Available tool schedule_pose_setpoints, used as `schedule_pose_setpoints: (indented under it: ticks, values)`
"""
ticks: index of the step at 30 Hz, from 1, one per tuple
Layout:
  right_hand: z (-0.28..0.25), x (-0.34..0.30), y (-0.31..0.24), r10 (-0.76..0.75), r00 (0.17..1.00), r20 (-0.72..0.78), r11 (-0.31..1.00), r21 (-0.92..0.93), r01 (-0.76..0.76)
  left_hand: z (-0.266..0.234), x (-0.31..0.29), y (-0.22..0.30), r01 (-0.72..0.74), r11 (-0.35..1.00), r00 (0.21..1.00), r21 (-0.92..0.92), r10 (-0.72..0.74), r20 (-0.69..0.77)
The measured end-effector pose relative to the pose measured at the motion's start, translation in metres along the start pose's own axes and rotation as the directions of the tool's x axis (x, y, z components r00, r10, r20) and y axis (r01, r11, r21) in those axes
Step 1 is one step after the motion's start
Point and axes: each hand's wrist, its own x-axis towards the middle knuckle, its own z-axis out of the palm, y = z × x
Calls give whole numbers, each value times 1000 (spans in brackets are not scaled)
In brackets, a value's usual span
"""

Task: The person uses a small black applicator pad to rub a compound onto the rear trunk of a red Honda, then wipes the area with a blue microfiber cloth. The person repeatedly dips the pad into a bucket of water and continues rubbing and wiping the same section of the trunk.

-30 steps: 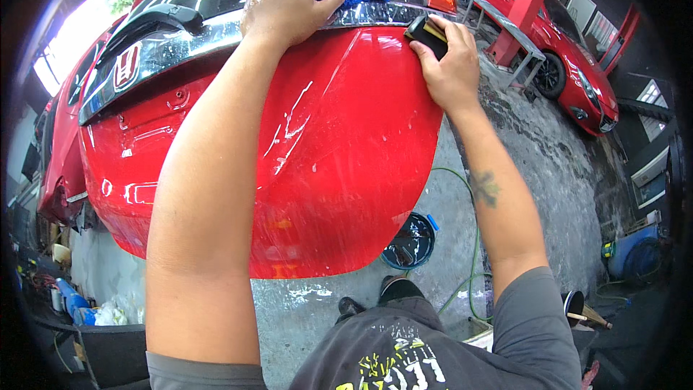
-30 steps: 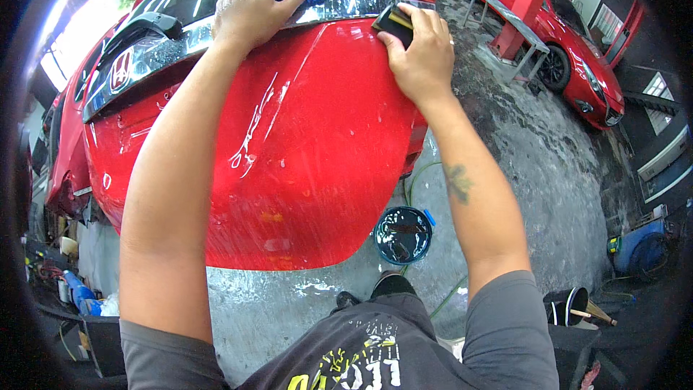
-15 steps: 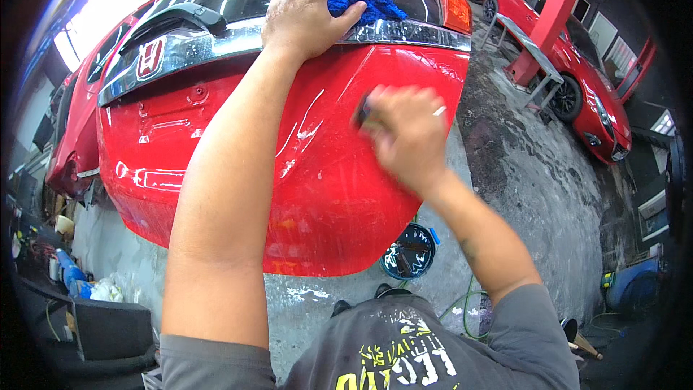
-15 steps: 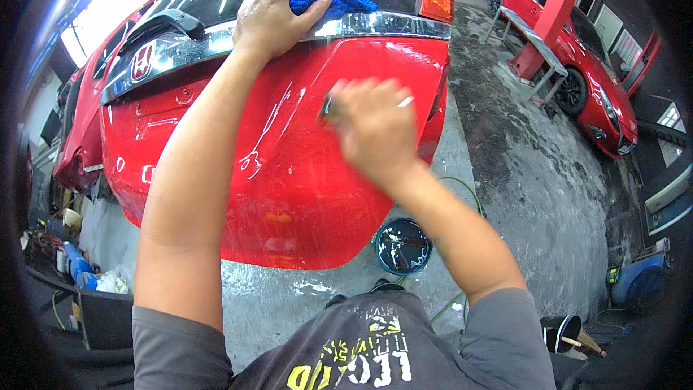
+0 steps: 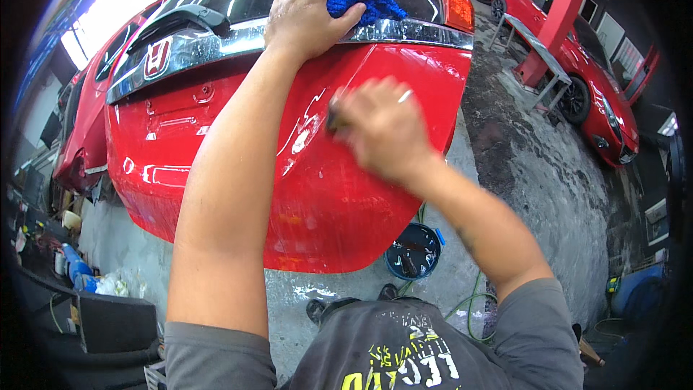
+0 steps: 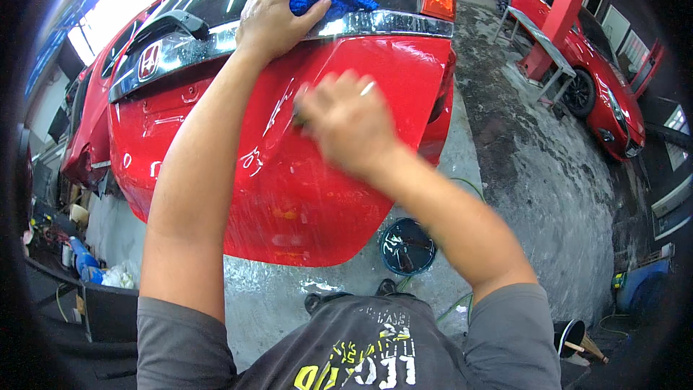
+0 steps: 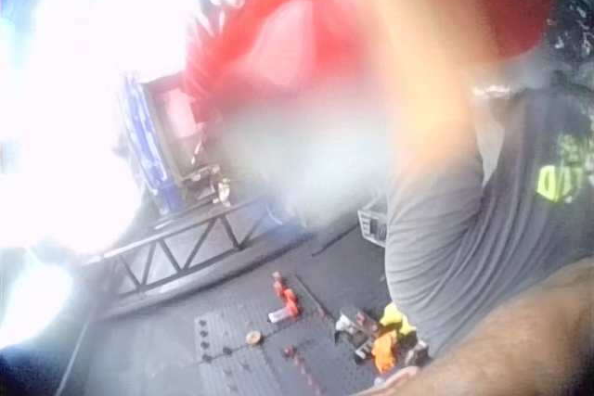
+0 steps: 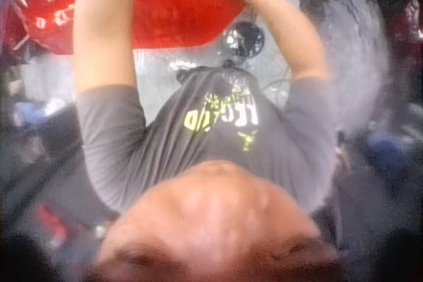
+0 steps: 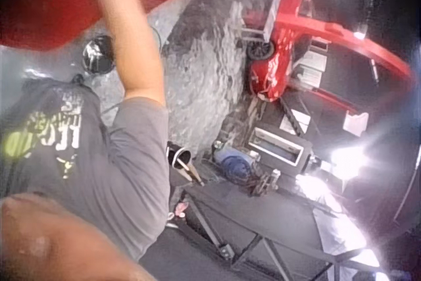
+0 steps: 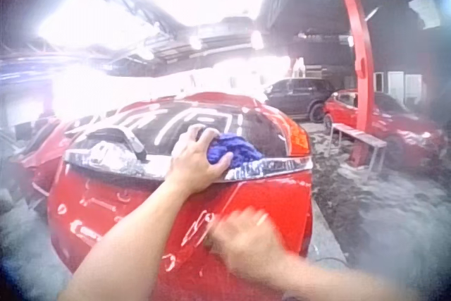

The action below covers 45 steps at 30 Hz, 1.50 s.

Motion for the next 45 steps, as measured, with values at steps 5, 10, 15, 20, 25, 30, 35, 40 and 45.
schedule_pose_setpoints:
  ticks: [5,10,15,20,25,30,35,40,45]
  values:
    - [-6,33,42,289,920,-263,904,-242,-353,-10,10,7,-7,996,995,-86,16,103]
    - [24,-20,-71,-62,998,-13,997,-52,61,-15,17,-27,-208,974,942,-94,225,250]
    - [-14,34,45,275,914,-298,897,-262,-356,-20,9,-31,-217,951,949,-222,259,181]
    - [27,-13,-96,118,992,37,975,-194,-109,-25,3,-39,-168,969,956,-182,205,208]
    - [-7,26,-1,216,972,-98,944,-233,-233,-26,6,-35,-179,960,959,-215,219,178]
    - [7,16,-13,265,945,-193,933,-194,-302,-31,7,-35,-169,961,957,-219,213,196]
    - [7,-6,-53,20,999,46,998,-59,-18,-22,5,-38,-188,961,961,-203,223,165]
    - [-5,33,41,278,925,-258,916,-220,-336,-24,6,-25,-169,962,961,-214,210,182]
    - [8,-28,-56,-83,995,-49,997,0,83,-28,7,-32,-159,965,957,-209,202,206]
